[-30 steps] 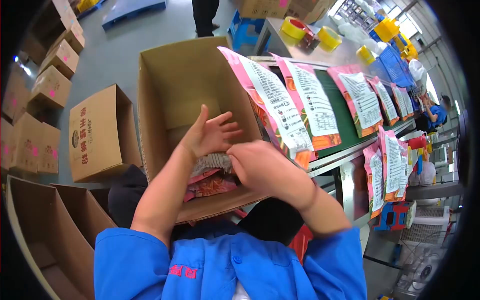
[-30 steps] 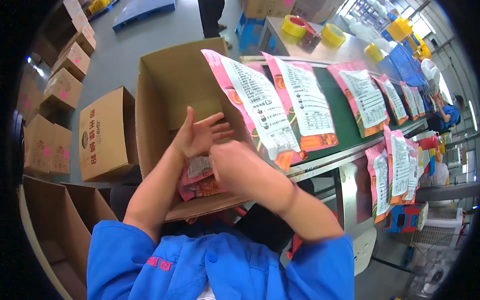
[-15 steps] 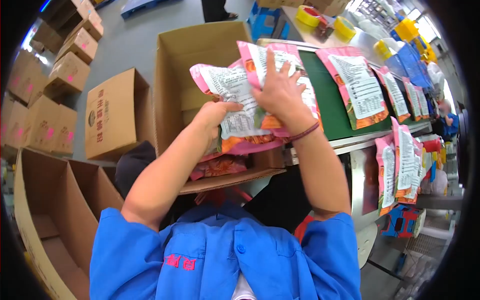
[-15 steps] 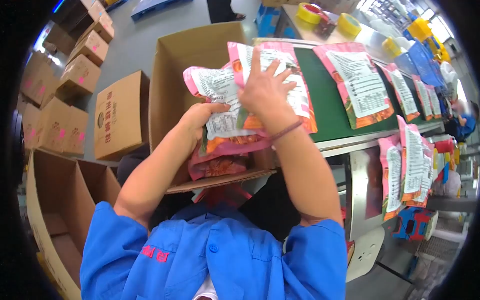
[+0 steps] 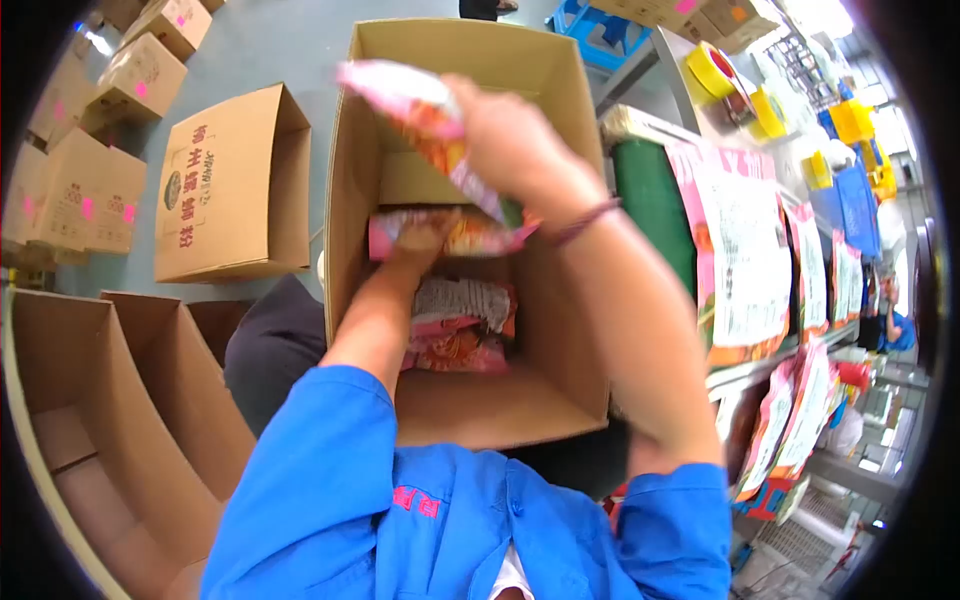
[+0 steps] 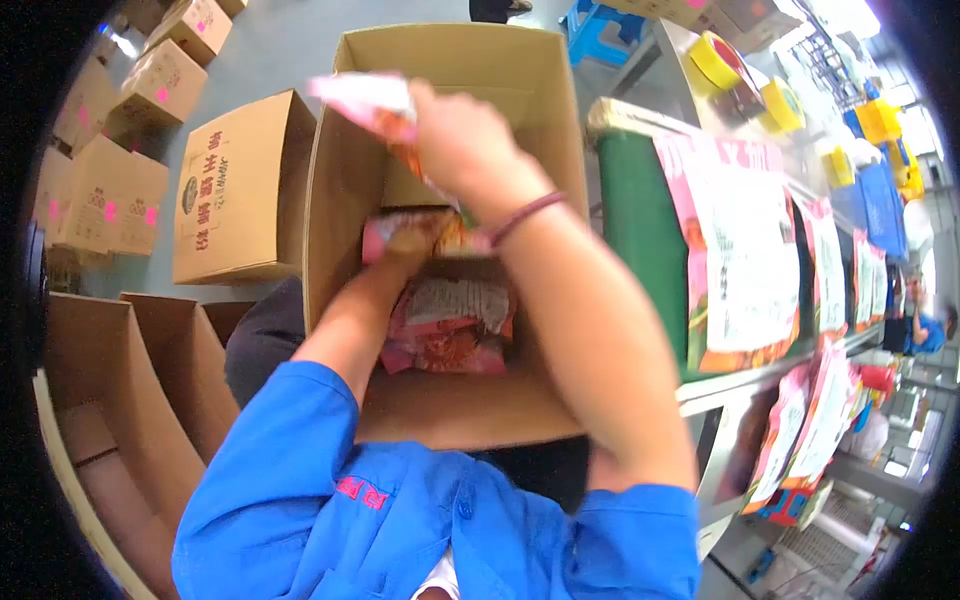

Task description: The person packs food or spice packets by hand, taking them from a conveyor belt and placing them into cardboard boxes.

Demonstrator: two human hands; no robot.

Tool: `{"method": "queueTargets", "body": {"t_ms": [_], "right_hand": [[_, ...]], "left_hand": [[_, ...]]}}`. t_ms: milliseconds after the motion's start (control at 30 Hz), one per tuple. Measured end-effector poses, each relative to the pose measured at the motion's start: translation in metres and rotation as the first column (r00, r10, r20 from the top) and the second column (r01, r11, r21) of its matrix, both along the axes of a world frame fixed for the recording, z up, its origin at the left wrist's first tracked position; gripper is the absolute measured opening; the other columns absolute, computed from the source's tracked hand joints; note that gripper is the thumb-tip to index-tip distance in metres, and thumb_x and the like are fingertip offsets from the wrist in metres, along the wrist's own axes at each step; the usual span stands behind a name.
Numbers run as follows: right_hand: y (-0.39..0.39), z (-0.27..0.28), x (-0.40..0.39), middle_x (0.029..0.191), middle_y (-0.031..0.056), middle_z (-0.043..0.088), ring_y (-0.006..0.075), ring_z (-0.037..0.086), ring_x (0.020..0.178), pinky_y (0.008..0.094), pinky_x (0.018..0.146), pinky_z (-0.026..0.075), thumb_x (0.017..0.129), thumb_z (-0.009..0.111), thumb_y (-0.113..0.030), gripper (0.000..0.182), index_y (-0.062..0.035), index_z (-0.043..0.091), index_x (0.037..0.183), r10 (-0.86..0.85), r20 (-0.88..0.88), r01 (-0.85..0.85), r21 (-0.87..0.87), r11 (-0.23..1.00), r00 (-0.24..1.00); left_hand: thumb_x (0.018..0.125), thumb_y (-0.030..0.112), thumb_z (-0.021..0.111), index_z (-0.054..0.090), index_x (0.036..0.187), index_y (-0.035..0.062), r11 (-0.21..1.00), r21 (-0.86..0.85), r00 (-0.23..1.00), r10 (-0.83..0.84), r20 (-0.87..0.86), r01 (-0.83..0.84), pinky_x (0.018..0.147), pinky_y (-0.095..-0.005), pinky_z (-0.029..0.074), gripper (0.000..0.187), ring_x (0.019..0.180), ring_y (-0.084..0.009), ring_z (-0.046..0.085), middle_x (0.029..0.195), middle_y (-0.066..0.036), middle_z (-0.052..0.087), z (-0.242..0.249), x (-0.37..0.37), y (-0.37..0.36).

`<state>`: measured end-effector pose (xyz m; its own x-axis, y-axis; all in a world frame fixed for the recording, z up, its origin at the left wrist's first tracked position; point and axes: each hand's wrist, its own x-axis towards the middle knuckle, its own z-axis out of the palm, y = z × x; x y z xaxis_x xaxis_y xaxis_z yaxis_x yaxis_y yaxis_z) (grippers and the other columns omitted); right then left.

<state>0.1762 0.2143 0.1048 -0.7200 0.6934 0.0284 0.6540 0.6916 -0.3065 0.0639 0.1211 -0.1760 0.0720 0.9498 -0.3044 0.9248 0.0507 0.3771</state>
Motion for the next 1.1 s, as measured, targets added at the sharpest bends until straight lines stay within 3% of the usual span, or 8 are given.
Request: {"method": "queueTargets", "body": {"t_ms": [233, 433, 500, 567, 700, 833, 900, 1100], "right_hand": [[-0.054, -0.368, 0.032, 0.125, 0.0165, 0.057, 0.0384, 0.058, 0.110, 0.0512, 0.091, 0.047, 0.094, 0.045, -0.025, 0.045, -0.0177, 0.042, 0.139, 0.058, 0.393, 0.096, -0.362, 0.927, 0.918], [-0.037, -0.231, 0.008, 0.120, 0.0196, 0.058, 0.0385, 0.057, 0.110, 0.0461, 0.090, 0.049, 0.083, 0.054, -0.009, 0.046, -0.0045, 0.050, 0.128, -0.242, 0.211, 0.318, -0.507, 0.801, 0.947], [-0.038, -0.103, -0.009, 0.115, 0.0240, 0.058, 0.0389, 0.055, 0.110, 0.0440, 0.089, 0.048, 0.083, 0.053, -0.008, 0.040, 0.0075, 0.049, 0.119, -0.243, -0.161, 0.154, -0.430, 0.890, 0.956], [-0.066, -0.018, -0.005, 0.116, 0.0272, 0.056, 0.0392, 0.052, 0.112, 0.0431, 0.095, 0.043, 0.081, 0.056, -0.009, 0.045, 0.0076, 0.048, 0.122, 0.023, -0.715, 0.048, 0.080, 0.996, 0.698], [-0.063, 0.106, 0.126, 0.107, 0.0213, 0.063, 0.0325, 0.062, 0.098, 0.0387, 0.085, 0.049, 0.082, 0.062, -0.014, 0.040, -0.0030, 0.057, 0.120, 0.112, -0.703, 0.256, 0.396, 0.882, 0.702], [-0.003, 0.079, 0.290, 0.138, 0.0234, 0.044, 0.0365, 0.041, 0.130, 0.0448, 0.104, 0.037, 0.080, 0.068, -0.028, 0.076, -0.0113, 0.031, 0.144, -0.350, -0.280, 0.448, 0.536, 0.716, 0.894], [-0.013, 0.084, 0.315, 0.146, 0.0301, 0.027, 0.0381, 0.028, 0.138, 0.0515, 0.108, 0.029, 0.072, 0.072, -0.045, 0.105, -0.0104, 0.010, 0.150, -0.869, 0.288, 0.752, 0.438, 0.493, 0.402], [0.003, 0.045, 0.365, 0.109, 0.0287, 0.061, 0.0444, 0.059, 0.104, 0.0491, 0.088, 0.049, 0.080, 0.064, -0.026, 0.074, 0.0044, 0.028, 0.137, -0.787, 0.318, 0.705, 0.351, 0.616, 0.529]], "left_hand": [[0.084, 0.025, 0.056, 0.026, 0.146, 0.0224, 0.937, -0.345, 0.981, -0.112, -0.157, 0.052, 0.111, -0.0517, 0.024, 0.069, 0.133, -0.0260, 0.040, 0.145, -0.007, 0.042, -0.066, 0.050, -0.064], [0.078, 0.033, 0.072, 0.049, 0.133, 0.0067, 0.756, -0.612, 0.895, 0.080, 0.438, 0.232, 0.091, -0.0406, 0.048, 0.065, 0.113, -0.0255, 0.057, 0.128, -0.017, 0.057, 0.040, 0.022, 0.008], [0.086, 0.036, 0.065, 0.046, 0.134, 0.0060, 0.619, -0.771, -0.353, 0.694, 0.627, -0.153, 0.094, -0.0405, 0.046, 0.060, 0.116, -0.0225, 0.055, 0.129, -0.013, 0.055, 0.109, 0.061, 0.000], [0.094, 0.043, 0.053, 0.044, 0.135, 0.0064, 0.624, -0.761, -0.515, 0.718, 0.468, 0.178, 0.099, -0.0414, 0.042, 0.055, 0.121, -0.0214, 0.050, 0.134, -0.011, 0.051, 0.155, 0.094, 0.014], [0.096, 0.048, 0.045, 0.038, 0.138, 0.0037, 0.921, -0.231, -0.454, 0.359, 0.815, 0.314, 0.106, -0.0415, 0.036, 0.061, 0.125, -0.0231, 0.047, 0.136, -0.010, 0.048, 0.211, 0.147, 0.012], [0.087, 0.026, 0.068, 0.051, 0.124, 0.0025, 0.915, -0.401, -0.425, 0.384, 0.820, 0.054, 0.092, -0.0398, 0.050, 0.047, 0.109, -0.0231, 0.060, 0.120, -0.011, 0.061, 0.215, 0.147, 0.007], [0.082, 0.017, 0.072, 0.053, 0.121, 0.0015, 0.891, -0.455, -0.398, 0.416, 0.817, -0.003, 0.088, -0.0386, 0.052, 0.046, 0.104, -0.0229, 0.062, 0.117, -0.012, 0.063, 0.224, 0.138, 0.001], [0.070, -0.001, 0.078, 0.058, 0.108, -0.0031, 0.921, -0.282, -0.050, 0.279, 0.959, -0.269, 0.077, -0.0383, 0.057, 0.043, 0.087, -0.0245, 0.068, 0.104, -0.016, 0.067, 0.261, 0.075, 0.016]]}}
